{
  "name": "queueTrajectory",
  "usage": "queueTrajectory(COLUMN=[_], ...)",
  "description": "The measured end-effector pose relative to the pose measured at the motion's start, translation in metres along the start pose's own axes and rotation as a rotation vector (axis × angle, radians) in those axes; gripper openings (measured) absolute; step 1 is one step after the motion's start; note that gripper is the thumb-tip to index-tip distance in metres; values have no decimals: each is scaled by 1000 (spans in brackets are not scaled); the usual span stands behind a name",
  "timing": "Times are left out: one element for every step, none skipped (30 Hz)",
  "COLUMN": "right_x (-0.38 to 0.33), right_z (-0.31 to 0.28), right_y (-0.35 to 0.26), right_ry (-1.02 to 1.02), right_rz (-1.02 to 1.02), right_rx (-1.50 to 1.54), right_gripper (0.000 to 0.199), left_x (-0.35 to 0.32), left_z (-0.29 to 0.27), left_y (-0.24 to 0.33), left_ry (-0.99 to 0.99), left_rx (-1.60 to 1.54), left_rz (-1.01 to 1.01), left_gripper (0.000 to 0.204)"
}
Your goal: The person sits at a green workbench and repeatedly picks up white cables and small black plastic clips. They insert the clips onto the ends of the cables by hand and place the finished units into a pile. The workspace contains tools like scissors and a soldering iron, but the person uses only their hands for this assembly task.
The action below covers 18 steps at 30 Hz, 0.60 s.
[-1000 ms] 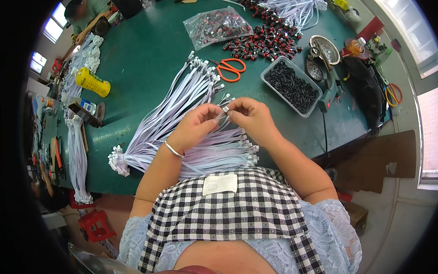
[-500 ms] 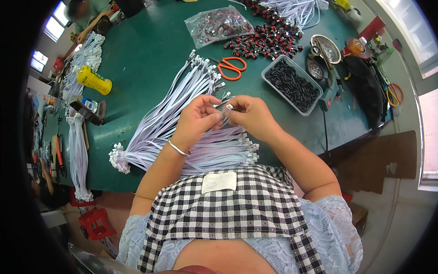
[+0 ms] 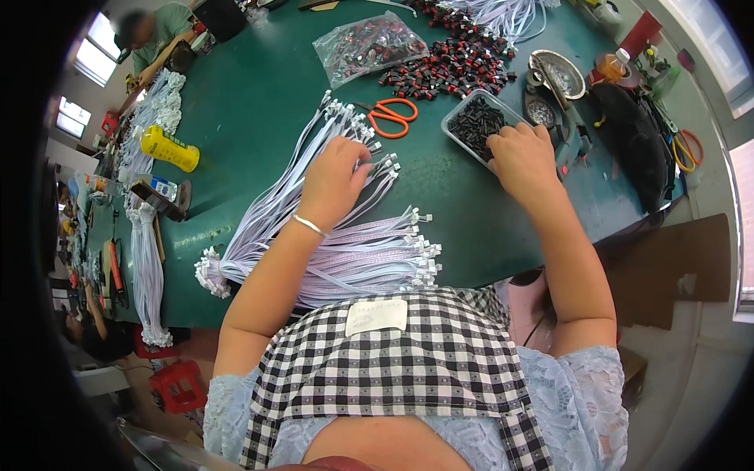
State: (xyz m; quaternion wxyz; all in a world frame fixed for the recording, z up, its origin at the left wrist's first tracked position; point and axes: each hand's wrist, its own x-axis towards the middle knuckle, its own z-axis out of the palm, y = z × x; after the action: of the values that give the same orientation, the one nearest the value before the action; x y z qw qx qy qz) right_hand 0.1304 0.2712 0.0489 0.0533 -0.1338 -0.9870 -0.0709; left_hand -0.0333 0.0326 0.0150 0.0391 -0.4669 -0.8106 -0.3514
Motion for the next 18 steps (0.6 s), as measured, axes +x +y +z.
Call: queueTrajectory(right_x=[-1,-1,1,4,7,10,11,12,13,12,10,9,10,11,12,12,12,13], right_z=[3,6,8,11,14,15,15,14,13,12,11,10,11,15,18,17,17,16], right_y=[1,3,4,6,8,9,10,10,11,11,11,11,14,17,19,19,19,17], right_ry=[-12,-23,-31,-61,-91,-120,-110,-100,-91,-81,-70,-58,-41,-25,-11,-5,0,2], right_rz=[5,10,8,12,17,22,17,13,9,16,24,35,34,33,30,39,49,55], right_rx=[15,31,45,46,48,48,53,58,63,72,80,88,101,114,130,142,154,169], right_gripper=[12,12,13,12,12,12,11,10,10,9,9,9,9,9,9,9,9,9], left_x=[-3,-5,-7,-10,-14,-15,-14,-12,-11,-10,-10,-9,-7,-6,-7,-8,-8,-13], left_z=[-5,-9,-12,-10,-5,-3,-3,-4,-4,-4,-4,-3,-5,-5,-4,-4,-7,-7], left_y=[10,18,22,20,16,14,14,15,15,15,15,15,18,19,21,24,29,28], left_ry=[-69,-137,-309,-357,-405,-451,-440,-429,-418,-371,-325,-278,-244,-257,-271,-284,-355,-382], left_rx=[8,17,109,144,179,214,190,166,141,62,-17,-97,-159,-266,-372,-478,-649,-810], left_rz=[-30,-60,-104,-105,-107,-107,-105,-101,-98,-94,-91,-83,-87,-152,-222,-291,-437,-542], left_gripper=[10,11,14,15,15,16,14,13,13,11,11,11,15,16,17,18,18,18])
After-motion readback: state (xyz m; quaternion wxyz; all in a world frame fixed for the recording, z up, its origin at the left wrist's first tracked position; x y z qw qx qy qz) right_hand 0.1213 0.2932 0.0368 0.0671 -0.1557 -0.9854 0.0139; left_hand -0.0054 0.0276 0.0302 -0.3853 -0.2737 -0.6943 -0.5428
